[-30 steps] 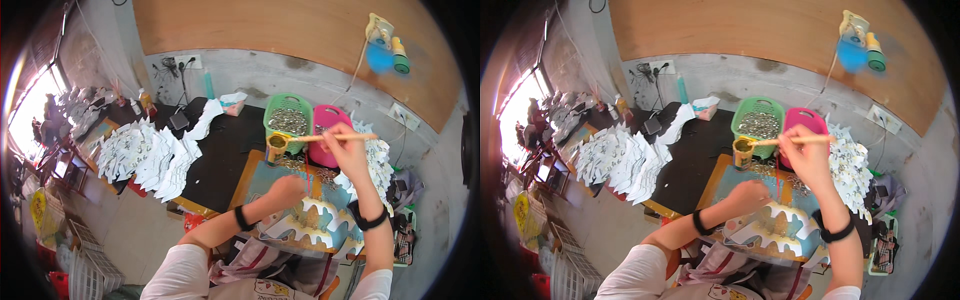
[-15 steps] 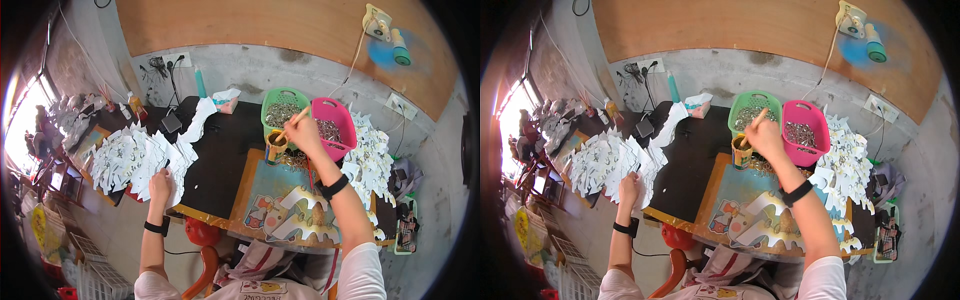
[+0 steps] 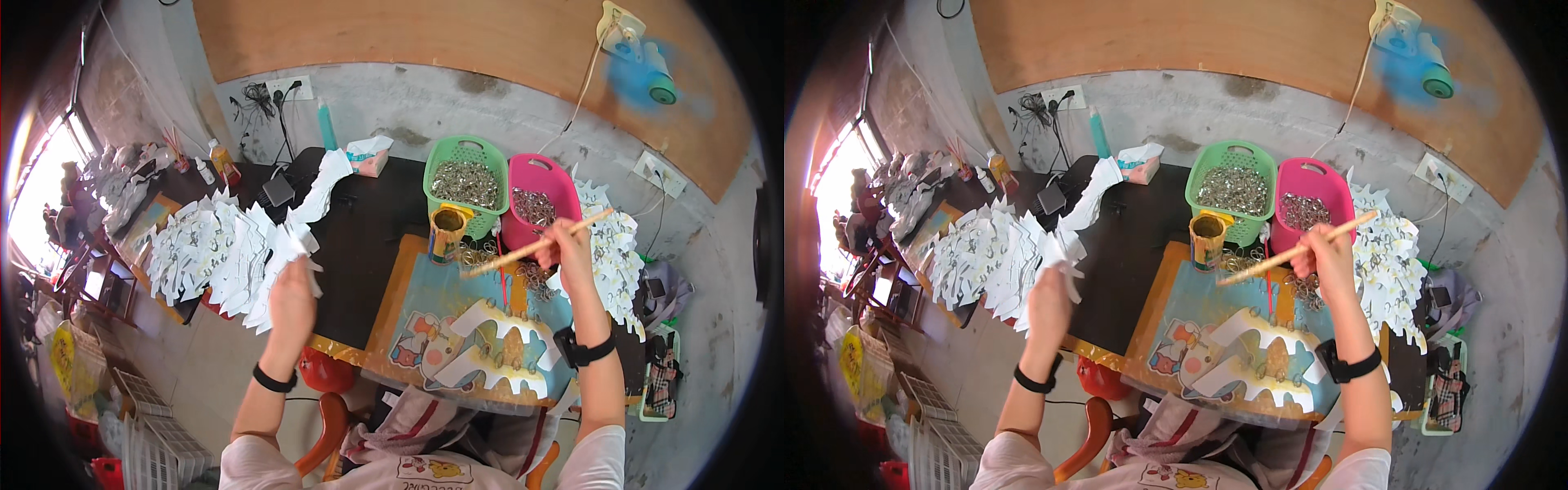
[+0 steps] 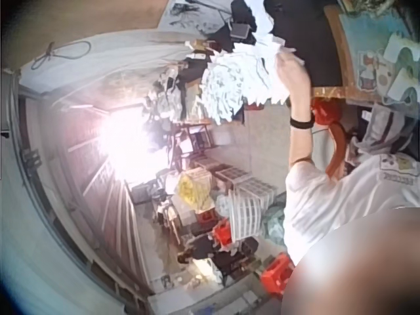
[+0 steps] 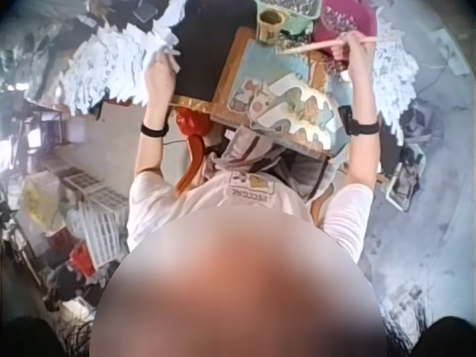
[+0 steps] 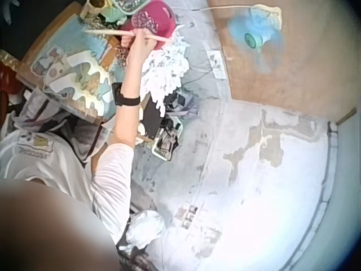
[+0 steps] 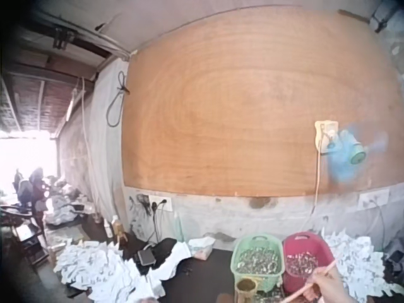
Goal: Apply glue to the edges of shoe material components using a brush.
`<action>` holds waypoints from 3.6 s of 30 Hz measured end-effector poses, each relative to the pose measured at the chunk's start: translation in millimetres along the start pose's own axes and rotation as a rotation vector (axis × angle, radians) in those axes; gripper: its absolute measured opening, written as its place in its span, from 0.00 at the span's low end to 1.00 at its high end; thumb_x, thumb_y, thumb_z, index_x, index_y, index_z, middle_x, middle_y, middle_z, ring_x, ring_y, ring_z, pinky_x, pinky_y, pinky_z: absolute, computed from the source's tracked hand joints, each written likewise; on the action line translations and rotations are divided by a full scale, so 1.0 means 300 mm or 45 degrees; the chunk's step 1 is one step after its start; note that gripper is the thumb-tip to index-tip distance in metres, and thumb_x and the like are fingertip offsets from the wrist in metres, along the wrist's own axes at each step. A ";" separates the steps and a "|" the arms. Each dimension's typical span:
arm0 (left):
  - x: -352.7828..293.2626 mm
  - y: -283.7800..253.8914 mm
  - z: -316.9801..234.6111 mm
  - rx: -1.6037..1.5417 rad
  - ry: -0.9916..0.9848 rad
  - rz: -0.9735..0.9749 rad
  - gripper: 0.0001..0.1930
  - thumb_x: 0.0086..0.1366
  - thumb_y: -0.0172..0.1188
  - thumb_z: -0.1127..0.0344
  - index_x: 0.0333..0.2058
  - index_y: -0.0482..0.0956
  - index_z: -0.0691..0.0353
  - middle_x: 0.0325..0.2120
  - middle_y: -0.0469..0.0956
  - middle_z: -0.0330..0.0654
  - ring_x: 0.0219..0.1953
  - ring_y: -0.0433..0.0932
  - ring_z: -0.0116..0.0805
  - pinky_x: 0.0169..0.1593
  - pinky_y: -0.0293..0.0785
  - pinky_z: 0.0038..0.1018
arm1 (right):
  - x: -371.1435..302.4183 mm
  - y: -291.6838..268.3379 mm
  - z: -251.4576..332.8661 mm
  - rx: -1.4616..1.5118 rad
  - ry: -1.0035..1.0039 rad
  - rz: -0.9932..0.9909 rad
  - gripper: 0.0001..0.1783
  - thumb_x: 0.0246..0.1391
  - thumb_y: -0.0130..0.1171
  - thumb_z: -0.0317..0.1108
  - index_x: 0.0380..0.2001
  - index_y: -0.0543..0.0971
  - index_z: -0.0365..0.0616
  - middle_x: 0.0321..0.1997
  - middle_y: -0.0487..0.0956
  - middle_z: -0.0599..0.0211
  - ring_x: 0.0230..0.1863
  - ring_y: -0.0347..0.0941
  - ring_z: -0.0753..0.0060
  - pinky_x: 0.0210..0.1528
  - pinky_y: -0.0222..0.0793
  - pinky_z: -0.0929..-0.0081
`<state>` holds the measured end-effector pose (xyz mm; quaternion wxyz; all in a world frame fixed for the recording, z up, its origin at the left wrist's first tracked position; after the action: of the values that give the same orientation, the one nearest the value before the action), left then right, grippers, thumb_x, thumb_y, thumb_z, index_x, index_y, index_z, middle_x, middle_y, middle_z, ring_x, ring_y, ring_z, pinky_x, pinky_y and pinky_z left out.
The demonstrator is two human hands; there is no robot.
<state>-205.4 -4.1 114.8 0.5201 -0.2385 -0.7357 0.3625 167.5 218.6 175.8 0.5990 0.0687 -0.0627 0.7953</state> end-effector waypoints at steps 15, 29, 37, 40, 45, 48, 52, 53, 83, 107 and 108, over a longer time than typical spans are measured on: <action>-0.226 0.226 -0.478 -0.607 0.285 0.730 0.25 0.54 0.64 0.59 0.44 0.69 0.69 0.41 0.76 0.54 0.45 0.75 0.50 0.47 0.72 0.39 | -0.361 0.045 -0.170 0.490 0.120 0.210 0.12 0.59 0.49 0.29 0.39 0.76 0.31 0.35 0.81 0.50 0.36 0.81 0.62 0.41 0.81 0.69; -0.231 0.309 -0.255 -0.517 0.337 0.535 0.32 0.55 0.63 0.51 0.55 0.68 0.62 0.57 0.67 0.42 0.62 0.61 0.43 0.62 0.51 0.58 | -0.314 0.336 -0.232 -0.417 -0.336 0.444 0.10 0.51 0.57 0.21 0.39 0.78 0.36 0.35 0.80 0.61 0.34 0.78 0.74 0.35 0.74 0.80; -0.232 0.302 -0.285 -0.537 0.195 0.515 0.36 0.50 0.67 0.47 0.52 0.68 0.63 0.56 0.67 0.48 0.62 0.62 0.45 0.64 0.49 0.56 | -0.368 0.353 -0.268 -0.682 -0.521 0.543 0.10 0.50 0.60 0.22 0.38 0.78 0.37 0.37 0.80 0.57 0.33 0.79 0.59 0.34 0.76 0.73; -0.227 0.298 -0.284 -0.546 0.177 0.524 0.36 0.49 0.68 0.47 0.51 0.67 0.63 0.56 0.66 0.48 0.62 0.61 0.45 0.64 0.48 0.56 | -0.402 0.348 -0.233 -0.762 -0.457 0.572 0.11 0.50 0.60 0.23 0.38 0.77 0.38 0.38 0.80 0.56 0.34 0.78 0.57 0.34 0.76 0.71; -0.230 0.302 -0.285 -0.526 0.181 0.527 0.36 0.48 0.69 0.48 0.51 0.66 0.63 0.57 0.66 0.48 0.62 0.61 0.45 0.64 0.48 0.55 | -0.460 0.274 -0.257 -0.825 -0.500 0.610 0.13 0.47 0.62 0.23 0.38 0.76 0.40 0.40 0.80 0.58 0.36 0.79 0.57 0.36 0.76 0.69; -0.226 0.299 -0.290 -0.509 0.200 0.548 0.37 0.50 0.67 0.46 0.51 0.66 0.65 0.57 0.66 0.49 0.62 0.61 0.45 0.64 0.48 0.56 | -0.492 0.241 -0.242 -0.805 -0.659 0.667 0.11 0.45 0.62 0.22 0.35 0.77 0.38 0.41 0.80 0.59 0.37 0.79 0.57 0.38 0.77 0.69; -0.230 0.304 -0.290 -0.466 0.216 0.561 0.38 0.51 0.65 0.44 0.52 0.66 0.68 0.57 0.66 0.50 0.63 0.60 0.45 0.64 0.49 0.56 | -0.529 0.212 -0.212 -0.772 -0.722 0.797 0.09 0.43 0.63 0.21 0.32 0.78 0.36 0.44 0.80 0.57 0.41 0.78 0.56 0.42 0.76 0.68; -0.232 0.306 -0.290 -0.463 0.220 0.562 0.38 0.51 0.65 0.44 0.52 0.66 0.68 0.57 0.66 0.50 0.63 0.60 0.45 0.64 0.49 0.56 | -0.535 0.205 -0.203 -0.769 -0.723 0.793 0.09 0.43 0.63 0.21 0.32 0.78 0.36 0.44 0.80 0.57 0.41 0.78 0.56 0.42 0.76 0.68; -0.236 0.314 -0.286 -0.505 0.273 0.492 0.29 0.50 0.67 0.50 0.45 0.72 0.64 0.57 0.65 0.48 0.62 0.60 0.47 0.63 0.47 0.63 | -0.647 0.023 -0.042 -0.680 -0.375 0.722 0.11 0.45 0.59 0.25 0.36 0.77 0.36 0.33 0.82 0.57 0.41 0.78 0.64 0.38 0.75 0.73; -0.090 0.348 -0.279 -0.849 0.521 0.695 0.35 0.49 0.69 0.60 0.52 0.61 0.65 0.50 0.57 0.55 0.53 0.66 0.56 0.55 0.67 0.39 | 0.203 0.395 0.002 -0.738 -0.236 0.031 0.21 0.56 0.59 0.45 0.19 0.76 0.38 0.13 0.74 0.65 0.14 0.71 0.78 0.20 0.67 0.73; -0.087 0.347 -0.277 -0.846 0.518 0.696 0.35 0.49 0.69 0.60 0.52 0.61 0.65 0.50 0.57 0.55 0.53 0.66 0.56 0.55 0.67 0.39 | 0.215 0.398 -0.044 -0.736 -0.235 0.035 0.21 0.56 0.59 0.45 0.19 0.76 0.38 0.13 0.74 0.65 0.14 0.71 0.78 0.20 0.67 0.73</action>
<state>-121.1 65.6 34.2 0.4346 -0.6429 -0.6054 0.1770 34.7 249.2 172.8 0.5748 -0.0334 -0.3415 0.7429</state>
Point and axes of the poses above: each hand's wrist, its own x-axis towards the middle knuckle, its own y-axis out of the palm, z = x × y, the point moved 3 cm from there along x, towards the middle knuckle
